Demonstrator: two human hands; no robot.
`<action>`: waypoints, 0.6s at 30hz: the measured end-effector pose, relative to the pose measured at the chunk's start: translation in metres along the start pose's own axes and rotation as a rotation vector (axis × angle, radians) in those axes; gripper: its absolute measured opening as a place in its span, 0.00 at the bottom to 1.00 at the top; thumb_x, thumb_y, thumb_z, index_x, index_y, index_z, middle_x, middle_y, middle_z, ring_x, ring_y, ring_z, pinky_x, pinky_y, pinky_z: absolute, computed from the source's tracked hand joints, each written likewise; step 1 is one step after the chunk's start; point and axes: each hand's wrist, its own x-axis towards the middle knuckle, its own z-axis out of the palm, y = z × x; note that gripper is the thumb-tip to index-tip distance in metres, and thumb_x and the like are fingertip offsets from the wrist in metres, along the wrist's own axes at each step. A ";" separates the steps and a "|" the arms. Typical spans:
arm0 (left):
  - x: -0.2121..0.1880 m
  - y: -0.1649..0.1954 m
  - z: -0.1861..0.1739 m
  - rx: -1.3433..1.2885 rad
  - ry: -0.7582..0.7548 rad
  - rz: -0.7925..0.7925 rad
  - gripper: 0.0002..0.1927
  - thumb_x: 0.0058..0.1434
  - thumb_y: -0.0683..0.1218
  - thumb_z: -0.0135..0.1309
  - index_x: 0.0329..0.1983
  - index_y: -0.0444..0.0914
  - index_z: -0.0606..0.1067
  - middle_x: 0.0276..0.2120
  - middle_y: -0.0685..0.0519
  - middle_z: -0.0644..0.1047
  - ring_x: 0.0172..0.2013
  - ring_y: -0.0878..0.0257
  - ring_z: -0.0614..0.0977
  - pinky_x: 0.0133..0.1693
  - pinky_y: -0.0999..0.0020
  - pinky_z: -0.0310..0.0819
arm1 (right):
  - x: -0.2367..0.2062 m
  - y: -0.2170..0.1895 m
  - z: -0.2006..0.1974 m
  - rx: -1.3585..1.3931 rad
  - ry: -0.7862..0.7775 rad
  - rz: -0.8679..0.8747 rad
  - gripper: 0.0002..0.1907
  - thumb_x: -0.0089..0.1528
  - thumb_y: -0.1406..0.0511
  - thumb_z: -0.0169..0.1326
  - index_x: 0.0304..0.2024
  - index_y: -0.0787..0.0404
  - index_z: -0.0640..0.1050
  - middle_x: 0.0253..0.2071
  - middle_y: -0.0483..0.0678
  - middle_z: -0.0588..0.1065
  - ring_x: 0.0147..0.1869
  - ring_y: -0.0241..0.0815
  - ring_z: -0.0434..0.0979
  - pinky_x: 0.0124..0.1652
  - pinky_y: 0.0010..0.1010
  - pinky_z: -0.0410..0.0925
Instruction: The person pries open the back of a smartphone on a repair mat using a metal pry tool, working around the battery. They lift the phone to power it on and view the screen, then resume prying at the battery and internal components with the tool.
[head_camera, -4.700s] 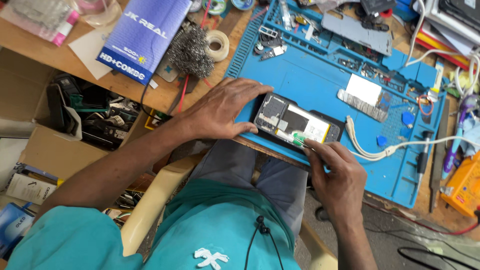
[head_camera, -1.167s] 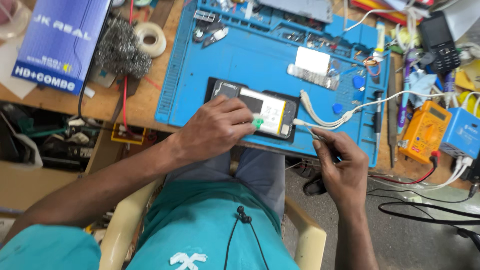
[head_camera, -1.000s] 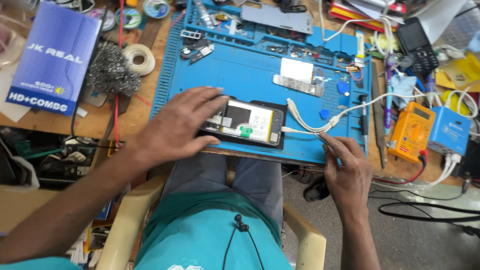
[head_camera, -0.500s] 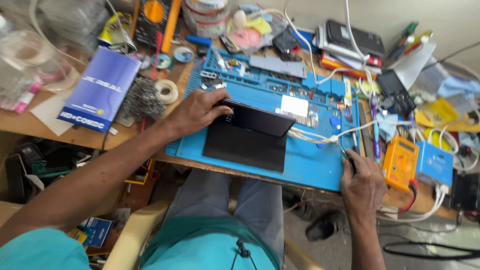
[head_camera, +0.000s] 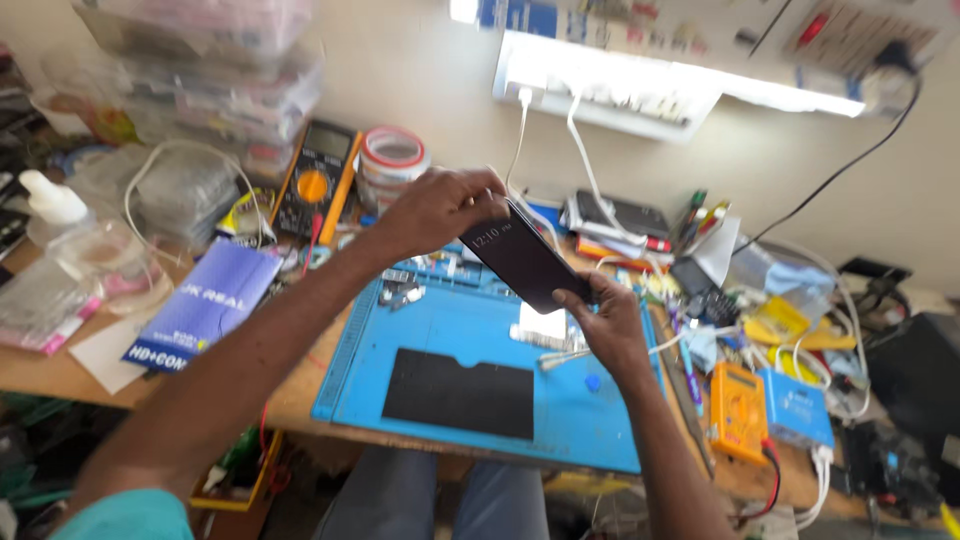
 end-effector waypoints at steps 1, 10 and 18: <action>0.005 -0.003 0.004 -0.412 0.084 -0.011 0.30 0.68 0.66 0.42 0.51 0.38 0.77 0.37 0.48 0.83 0.38 0.57 0.85 0.43 0.61 0.78 | 0.005 0.002 0.000 0.085 -0.008 -0.014 0.14 0.61 0.66 0.65 0.48 0.66 0.82 0.36 0.45 0.83 0.39 0.31 0.79 0.41 0.24 0.72; 0.027 0.008 0.126 -1.896 0.057 0.082 0.54 0.65 0.79 0.25 0.67 0.28 0.66 0.55 0.39 0.78 0.56 0.49 0.81 0.61 0.53 0.74 | 0.032 0.006 0.039 0.729 0.047 0.063 0.15 0.63 0.69 0.62 0.51 0.69 0.80 0.38 0.45 0.81 0.39 0.30 0.77 0.40 0.22 0.69; 0.038 -0.011 0.123 -1.896 0.112 0.076 0.52 0.67 0.78 0.30 0.69 0.28 0.66 0.53 0.39 0.77 0.50 0.48 0.83 0.53 0.51 0.80 | 0.041 0.006 0.055 0.520 0.095 0.146 0.19 0.64 0.65 0.60 0.55 0.67 0.79 0.40 0.48 0.81 0.42 0.32 0.78 0.42 0.25 0.69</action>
